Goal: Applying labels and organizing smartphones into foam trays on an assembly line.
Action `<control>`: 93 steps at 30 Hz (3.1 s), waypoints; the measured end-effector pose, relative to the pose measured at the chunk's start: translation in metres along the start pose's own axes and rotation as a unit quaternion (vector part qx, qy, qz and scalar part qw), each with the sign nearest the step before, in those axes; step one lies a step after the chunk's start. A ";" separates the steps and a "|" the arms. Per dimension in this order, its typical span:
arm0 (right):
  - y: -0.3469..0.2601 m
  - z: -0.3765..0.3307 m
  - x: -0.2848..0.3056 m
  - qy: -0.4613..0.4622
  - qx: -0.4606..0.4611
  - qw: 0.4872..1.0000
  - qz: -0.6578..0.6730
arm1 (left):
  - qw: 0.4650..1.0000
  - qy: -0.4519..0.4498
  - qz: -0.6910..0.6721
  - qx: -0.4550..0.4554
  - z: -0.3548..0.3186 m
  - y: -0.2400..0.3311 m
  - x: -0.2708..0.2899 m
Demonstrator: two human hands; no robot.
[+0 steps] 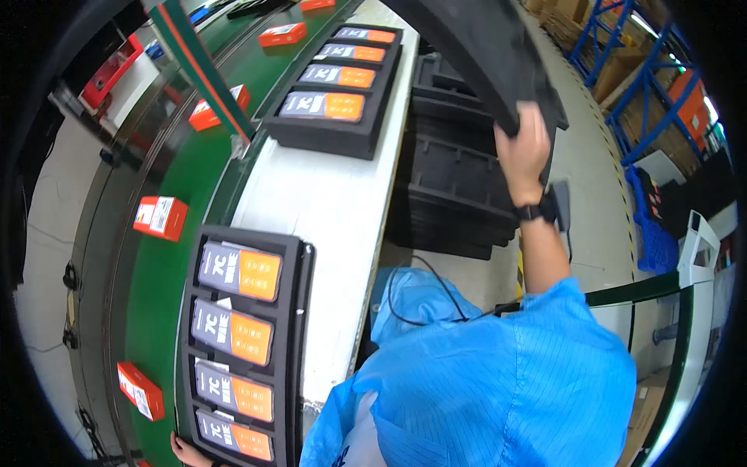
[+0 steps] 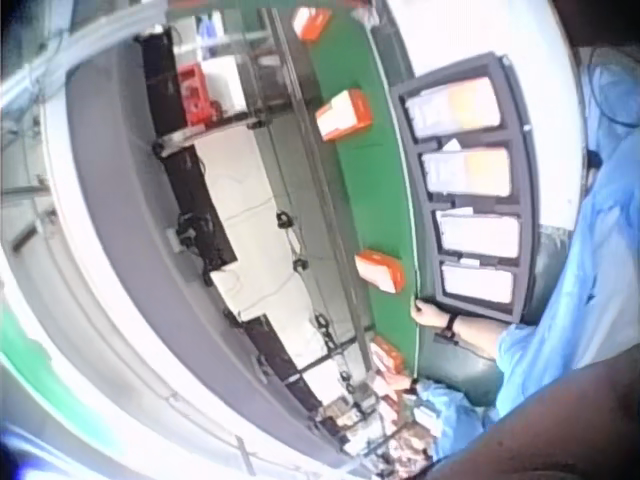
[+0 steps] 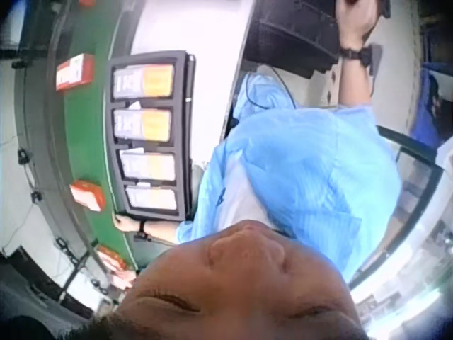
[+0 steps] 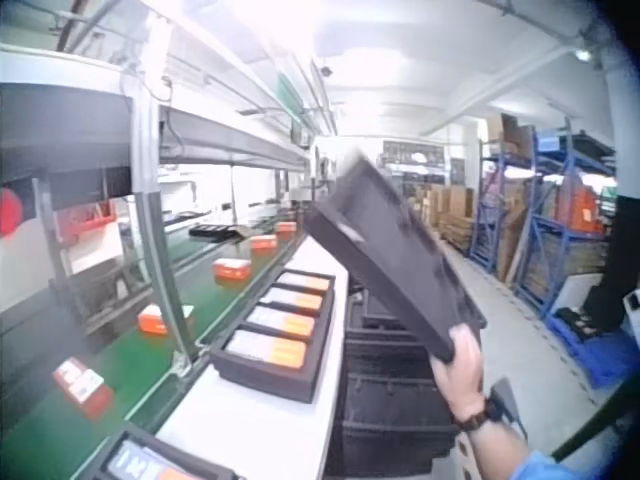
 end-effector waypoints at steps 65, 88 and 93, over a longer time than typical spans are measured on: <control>-0.539 -0.214 0.102 -0.478 0.463 0.438 0.605 | 0.857 0.015 -0.431 0.284 -0.144 0.258 0.087; -0.553 -0.278 0.035 -0.494 0.379 0.564 0.542 | 0.962 0.179 -0.075 0.190 -0.102 0.311 0.054; -0.536 -0.222 0.049 -0.493 0.378 0.547 0.561 | 0.972 0.159 0.031 0.168 -0.067 0.354 0.060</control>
Point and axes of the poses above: each hand's wrist, its own z-axis towards the middle knuckle, its own x-axis out of the back of the hand, y = z × x, the point moved 1 cm from there along z, towards the middle knuckle, and after that the axes turned 11 degrees about -x, right-handed, at the moved point
